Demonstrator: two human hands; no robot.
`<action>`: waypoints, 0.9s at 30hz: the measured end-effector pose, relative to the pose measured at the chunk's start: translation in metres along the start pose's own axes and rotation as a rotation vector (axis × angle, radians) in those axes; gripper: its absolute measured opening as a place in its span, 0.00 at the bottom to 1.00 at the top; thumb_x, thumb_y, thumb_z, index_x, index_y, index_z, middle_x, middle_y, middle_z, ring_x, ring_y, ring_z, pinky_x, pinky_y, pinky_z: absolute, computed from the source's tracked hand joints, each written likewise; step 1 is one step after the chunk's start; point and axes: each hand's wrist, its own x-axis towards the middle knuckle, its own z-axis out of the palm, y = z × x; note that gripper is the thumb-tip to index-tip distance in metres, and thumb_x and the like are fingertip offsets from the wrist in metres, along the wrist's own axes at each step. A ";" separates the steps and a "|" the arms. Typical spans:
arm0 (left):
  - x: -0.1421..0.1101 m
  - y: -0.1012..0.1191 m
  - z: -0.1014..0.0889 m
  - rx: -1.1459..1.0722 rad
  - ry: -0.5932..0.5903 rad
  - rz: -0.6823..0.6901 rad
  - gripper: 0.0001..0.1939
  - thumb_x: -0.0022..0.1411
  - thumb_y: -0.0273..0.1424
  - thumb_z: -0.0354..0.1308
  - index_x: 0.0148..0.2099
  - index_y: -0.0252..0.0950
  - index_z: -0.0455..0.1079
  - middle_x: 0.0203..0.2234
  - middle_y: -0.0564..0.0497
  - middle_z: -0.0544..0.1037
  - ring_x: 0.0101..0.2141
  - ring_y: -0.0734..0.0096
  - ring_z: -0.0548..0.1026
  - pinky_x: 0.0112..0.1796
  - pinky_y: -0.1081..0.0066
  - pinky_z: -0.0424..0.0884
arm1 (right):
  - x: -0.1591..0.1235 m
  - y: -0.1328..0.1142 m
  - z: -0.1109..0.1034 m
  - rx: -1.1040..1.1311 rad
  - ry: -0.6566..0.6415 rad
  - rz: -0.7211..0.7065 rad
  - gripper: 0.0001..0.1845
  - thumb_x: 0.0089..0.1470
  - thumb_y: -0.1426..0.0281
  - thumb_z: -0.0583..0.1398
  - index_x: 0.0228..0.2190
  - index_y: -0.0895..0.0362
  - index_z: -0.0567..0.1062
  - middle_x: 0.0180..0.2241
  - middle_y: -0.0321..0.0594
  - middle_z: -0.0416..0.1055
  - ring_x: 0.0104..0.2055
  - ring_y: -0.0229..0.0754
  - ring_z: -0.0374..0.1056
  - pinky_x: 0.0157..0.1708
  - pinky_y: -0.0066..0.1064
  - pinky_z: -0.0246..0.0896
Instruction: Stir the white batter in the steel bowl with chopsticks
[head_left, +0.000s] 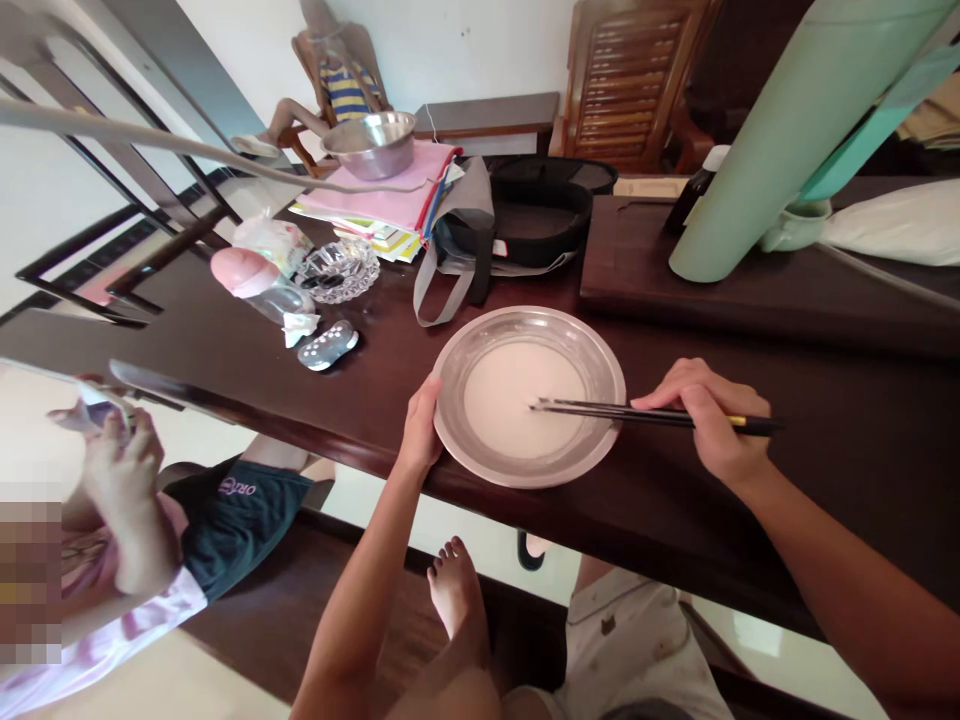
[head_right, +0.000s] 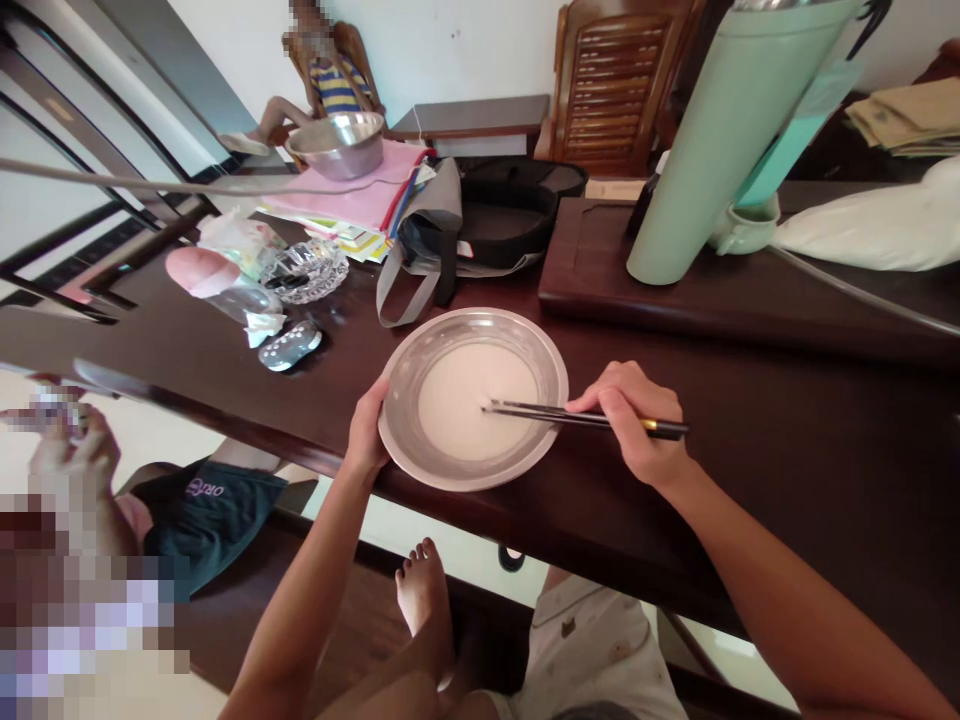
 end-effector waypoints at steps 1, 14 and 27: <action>0.000 0.000 0.000 -0.005 0.004 -0.003 0.21 0.58 0.45 0.60 0.43 0.32 0.80 0.39 0.46 0.83 0.49 0.52 0.75 0.49 0.64 0.71 | 0.000 0.000 0.001 0.028 -0.012 0.000 0.17 0.65 0.72 0.53 0.32 0.51 0.79 0.28 0.38 0.79 0.28 0.43 0.68 0.32 0.42 0.61; 0.002 -0.005 -0.002 -0.038 -0.002 -0.012 0.21 0.58 0.46 0.61 0.42 0.33 0.80 0.36 0.47 0.83 0.45 0.54 0.77 0.44 0.65 0.74 | 0.000 -0.002 0.001 0.045 -0.024 0.007 0.16 0.65 0.73 0.53 0.32 0.50 0.79 0.29 0.37 0.80 0.28 0.43 0.68 0.32 0.42 0.60; 0.002 -0.003 -0.001 -0.009 0.013 -0.018 0.21 0.57 0.47 0.61 0.38 0.33 0.79 0.35 0.46 0.83 0.45 0.53 0.77 0.43 0.65 0.74 | 0.000 -0.002 0.002 0.046 -0.073 -0.007 0.15 0.64 0.72 0.54 0.32 0.51 0.79 0.30 0.37 0.81 0.28 0.43 0.70 0.32 0.42 0.61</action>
